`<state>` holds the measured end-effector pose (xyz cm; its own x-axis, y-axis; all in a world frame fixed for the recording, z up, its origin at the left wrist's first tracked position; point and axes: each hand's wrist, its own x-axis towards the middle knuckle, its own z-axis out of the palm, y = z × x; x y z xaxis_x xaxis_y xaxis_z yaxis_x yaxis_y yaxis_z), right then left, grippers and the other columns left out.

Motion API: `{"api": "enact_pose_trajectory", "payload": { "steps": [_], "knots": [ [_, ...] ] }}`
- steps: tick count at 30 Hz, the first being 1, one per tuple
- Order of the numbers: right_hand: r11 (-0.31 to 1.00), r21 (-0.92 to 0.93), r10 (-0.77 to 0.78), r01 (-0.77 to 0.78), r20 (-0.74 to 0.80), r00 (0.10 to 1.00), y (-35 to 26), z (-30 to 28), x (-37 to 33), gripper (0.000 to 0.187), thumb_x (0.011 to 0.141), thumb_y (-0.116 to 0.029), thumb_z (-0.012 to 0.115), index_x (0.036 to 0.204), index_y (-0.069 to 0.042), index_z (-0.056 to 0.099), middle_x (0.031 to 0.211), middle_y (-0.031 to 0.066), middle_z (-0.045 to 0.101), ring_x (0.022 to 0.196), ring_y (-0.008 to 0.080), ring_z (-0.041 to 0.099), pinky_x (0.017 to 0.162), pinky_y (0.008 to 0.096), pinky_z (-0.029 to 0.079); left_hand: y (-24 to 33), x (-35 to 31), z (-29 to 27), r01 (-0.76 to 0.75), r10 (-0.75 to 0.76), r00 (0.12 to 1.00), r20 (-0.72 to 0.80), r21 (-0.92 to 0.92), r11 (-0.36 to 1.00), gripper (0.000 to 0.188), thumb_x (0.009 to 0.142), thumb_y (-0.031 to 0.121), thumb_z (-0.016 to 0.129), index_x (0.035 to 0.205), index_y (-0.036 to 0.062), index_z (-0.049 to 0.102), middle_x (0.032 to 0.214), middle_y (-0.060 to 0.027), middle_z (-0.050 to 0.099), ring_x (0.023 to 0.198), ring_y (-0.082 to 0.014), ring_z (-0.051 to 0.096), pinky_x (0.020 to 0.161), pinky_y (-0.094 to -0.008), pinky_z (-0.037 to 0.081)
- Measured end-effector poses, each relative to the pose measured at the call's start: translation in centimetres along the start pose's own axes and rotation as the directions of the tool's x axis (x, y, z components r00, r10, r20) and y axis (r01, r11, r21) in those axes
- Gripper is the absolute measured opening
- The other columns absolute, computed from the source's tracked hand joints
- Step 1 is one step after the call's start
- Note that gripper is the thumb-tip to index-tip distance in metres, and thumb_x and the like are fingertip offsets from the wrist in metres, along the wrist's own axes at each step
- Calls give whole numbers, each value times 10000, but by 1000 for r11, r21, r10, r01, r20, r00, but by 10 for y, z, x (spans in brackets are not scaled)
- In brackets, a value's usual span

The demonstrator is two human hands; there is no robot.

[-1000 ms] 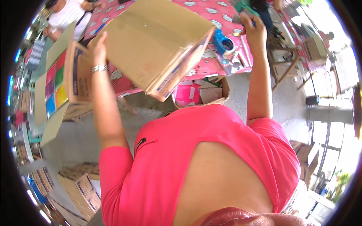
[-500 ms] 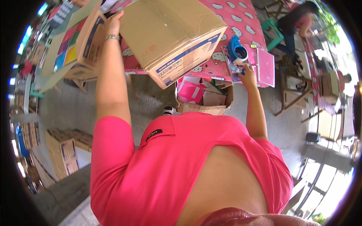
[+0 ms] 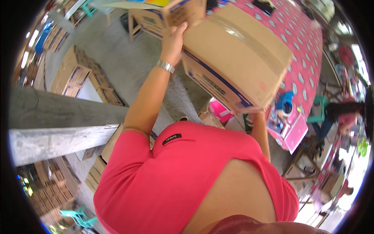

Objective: The person places stacks of notebooks into a cardboard box, seals the box with a tape dispenser, writes on the box with a pen, and then stacks the box onto a pile with others.

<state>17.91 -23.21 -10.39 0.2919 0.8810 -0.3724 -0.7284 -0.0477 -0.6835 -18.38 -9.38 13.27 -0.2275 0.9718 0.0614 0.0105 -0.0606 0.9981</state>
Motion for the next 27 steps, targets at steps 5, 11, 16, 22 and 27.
{"api": "enact_pose_trajectory", "payload": {
  "steps": [5,11,16,22,27],
  "knots": [
    [970,-11,243,-243,-22,970,66,37,-9,425,926,-271,470,1289,-52,452,1217,131,564,1047,213,552,868,317,440,-30,136,-2,-146,56,828,558,118,982,625,920,534,431,1284,31,504,1270,-102,538,1050,-167,539,925,-296,405],
    [954,-185,211,-238,-154,965,59,34,-22,430,923,-282,471,1286,-51,457,1215,130,567,1046,211,553,869,314,439,-43,164,117,257,106,517,849,-272,928,528,911,467,449,1200,32,522,1160,-64,565,967,-156,551,810,-331,445],
    [928,-275,211,-252,-169,963,57,37,-30,434,922,-290,471,1283,-51,461,1213,129,568,1045,210,555,870,312,438,-51,148,100,139,227,656,720,-410,901,378,876,358,524,1009,17,620,962,-49,622,860,-110,560,719,-288,433],
    [898,-343,249,-275,-120,961,65,34,-35,439,919,-301,472,1280,-50,467,1210,128,570,1044,208,557,872,310,438,-55,67,-16,23,142,873,466,-331,943,257,849,249,574,917,9,633,844,-51,620,769,-104,557,700,-252,436],
    [868,-397,308,-299,-44,950,86,48,-35,444,917,-309,472,1277,-49,471,1209,127,572,1043,206,558,873,308,437,-85,-22,-141,202,-104,966,237,-438,876,274,853,258,563,994,28,608,879,-61,634,773,-138,607,712,-252,485]
  ]
}}
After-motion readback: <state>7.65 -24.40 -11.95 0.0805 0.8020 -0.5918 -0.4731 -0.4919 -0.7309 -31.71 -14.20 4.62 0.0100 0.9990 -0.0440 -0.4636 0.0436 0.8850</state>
